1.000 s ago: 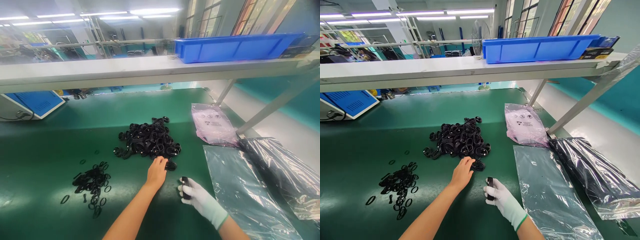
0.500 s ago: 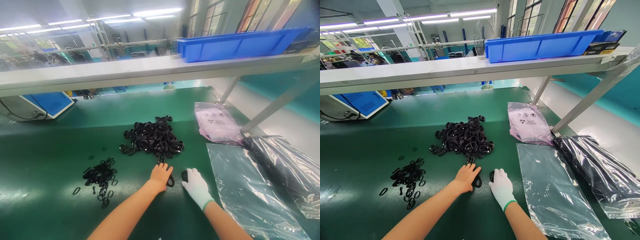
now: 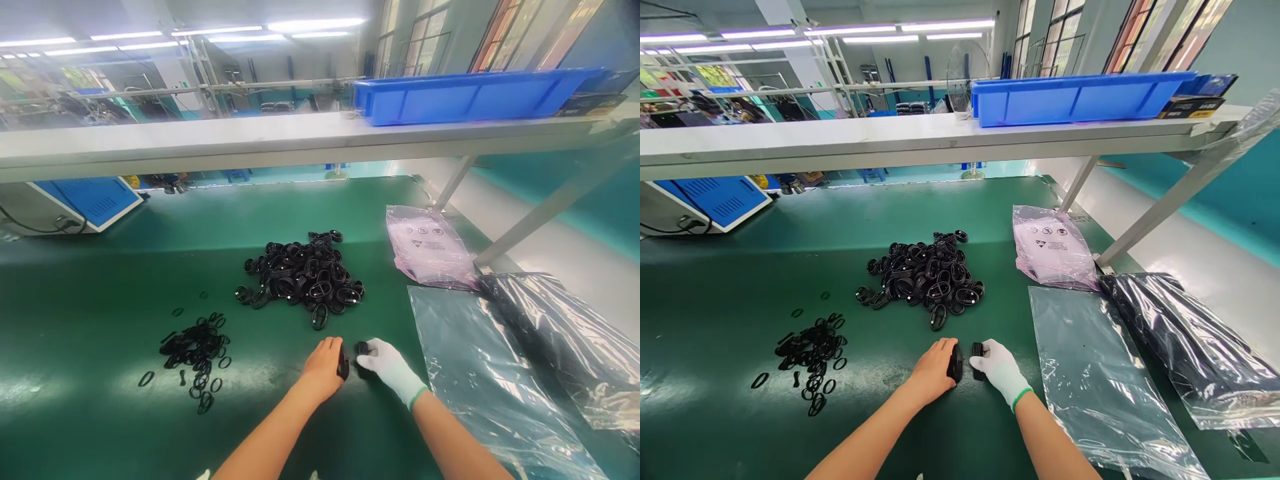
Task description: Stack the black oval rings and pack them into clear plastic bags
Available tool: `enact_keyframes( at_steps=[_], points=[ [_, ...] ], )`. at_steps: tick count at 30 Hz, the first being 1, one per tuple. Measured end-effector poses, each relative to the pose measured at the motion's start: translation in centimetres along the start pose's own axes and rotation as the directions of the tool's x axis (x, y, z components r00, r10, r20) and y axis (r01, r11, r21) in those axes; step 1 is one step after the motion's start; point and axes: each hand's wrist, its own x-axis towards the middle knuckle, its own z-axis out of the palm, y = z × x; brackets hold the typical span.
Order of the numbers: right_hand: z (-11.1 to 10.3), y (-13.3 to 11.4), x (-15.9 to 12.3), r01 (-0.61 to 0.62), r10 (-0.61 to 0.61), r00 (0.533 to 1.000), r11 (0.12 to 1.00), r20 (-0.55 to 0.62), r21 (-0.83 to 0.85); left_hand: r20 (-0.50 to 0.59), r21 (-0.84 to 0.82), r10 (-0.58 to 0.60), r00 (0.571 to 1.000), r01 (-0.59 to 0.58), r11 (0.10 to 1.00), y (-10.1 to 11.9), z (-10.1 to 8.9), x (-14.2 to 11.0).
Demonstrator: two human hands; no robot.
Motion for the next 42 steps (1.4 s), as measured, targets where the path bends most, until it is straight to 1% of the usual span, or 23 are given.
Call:
enact_keyframes(
  at_steps=[3,4,5,7,10,15,19,23,25,26,27,28,29,30,31,32,34,35,37,39,40,41,42],
  points=[
    [-0.4,0.2,-0.5,-0.015,0.007,0.997,0.995,0.080,0.101,-0.049,-0.290,0.000,0.999,-0.014,0.957,-0.6,0.6,-0.6],
    [-0.4,0.1,-0.7,-0.017,0.003,0.994,0.992,0.107,0.129,-0.057,-0.341,-0.013,0.998,-0.008,0.940,-0.6,0.9,-0.6],
    [-0.5,-0.1,-0.8,-0.016,-0.004,0.991,0.988,0.131,0.152,-0.061,-0.355,-0.021,0.998,-0.002,0.935,-0.6,1.3,-0.6],
    [-0.4,-0.4,-1.0,-0.010,-0.017,0.988,0.984,0.151,0.175,-0.067,-0.345,-0.025,0.997,0.000,0.939,-0.2,1.8,-0.5],
    [-0.1,-0.8,-1.0,-0.006,-0.019,0.989,0.986,0.145,0.168,-0.063,-0.329,-0.024,0.998,0.002,0.944,0.2,2.3,-0.4],
    [0.1,-1.1,-0.9,0.000,-0.016,0.991,0.994,0.135,0.113,-0.124,-0.301,0.033,0.992,-0.069,0.951,0.1,2.8,-0.2],
    [0.8,-0.9,-0.9,0.030,-0.031,0.997,0.999,0.077,0.020,-0.141,-0.294,0.022,0.990,-0.063,0.954,0.0,3.3,0.1],
    [1.6,-0.4,-0.8,0.048,-0.047,0.999,0.996,0.014,-0.077,-0.129,-0.283,0.036,0.991,-0.072,0.957,-0.3,3.5,0.1],
    [1.8,-0.3,-0.7,0.046,-0.047,0.999,0.992,-0.009,-0.116,-0.129,-0.278,0.062,0.990,-0.097,0.956,-0.7,3.0,0.0],
    [1.9,-0.3,-0.7,0.042,-0.045,0.999,0.990,-0.021,-0.134,-0.151,-0.274,0.069,0.986,-0.109,0.956,-1.0,2.6,0.1],
    [1.9,-0.3,-0.7,0.037,-0.043,0.999,0.988,-0.033,-0.150,-0.196,-0.260,0.058,0.979,-0.109,0.959,-1.4,2.0,0.2],
    [2.0,-0.4,-0.7,0.032,-0.040,0.998,0.986,-0.045,-0.165,-0.256,-0.230,0.027,0.966,-0.088,0.969,-1.7,1.4,0.5],
    [2.0,-0.4,-0.7,0.028,-0.039,0.998,0.983,-0.058,-0.180,-0.319,-0.180,-0.021,0.947,-0.038,0.983,-2.0,0.7,1.0],
    [2.1,-0.5,-0.7,0.023,-0.038,0.997,0.981,-0.071,-0.193,-0.365,-0.106,-0.067,0.929,0.030,0.994,-2.3,0.0,1.5],
    [2.1,-0.5,-0.7,0.018,-0.035,0.996,0.979,-0.081,-0.203,-0.385,-0.020,-0.098,0.918,0.098,0.995,-2.6,-0.7,2.1],
    [2.1,-0.5,-0.7,0.011,-0.030,0.996,0.977,-0.088,-0.213,-0.379,0.064,-0.109,0.919,0.143,0.988,-2.8,-1.4,2.6],
    [2.1,-0.5,-0.6,-0.007,-0.013,0.996,0.975,-0.090,-0.221,-0.324,0.183,-0.087,0.942,0.153,0.971,-3.4,-2.6,3.3],
    [2.2,-0.4,-0.6,-0.017,-0.002,0.996,0.975,-0.084,-0.221,-0.297,0.213,-0.055,0.953,0.122,0.969,-3.8,-3.2,3.3],
    [2.2,-0.3,-0.5,-0.033,0.017,0.997,0.975,-0.073,-0.220,-0.239,0.255,0.069,0.969,-0.006,0.967,-4.8,-4.1,2.5],
    [2.3,-0.1,-0.4,-0.043,0.028,0.997,0.974,-0.072,-0.220,-0.125,0.293,0.224,0.967,-0.179,0.939,-5.8,-4.8,1.3],
    [2.3,-0.1,-0.4,-0.046,0.030,0.997,0.974,-0.074,-0.222,-0.066,0.292,0.272,0.960,-0.242,0.925,-6.1,-4.9,0.7],
    [2.4,0.0,-0.4,-0.048,0.031,0.997,0.973,-0.077,-0.224,-0.024,0.275,0.280,0.960,-0.263,0.925,-6.2,-5.0,0.3],
    [2.4,0.0,-0.3,-0.049,0.032,0.996,0.973,-0.079,-0.226,-0.010,0.249,0.246,0.969,-0.236,0.939,-6.1,-4.9,-0.1]
  ],
)
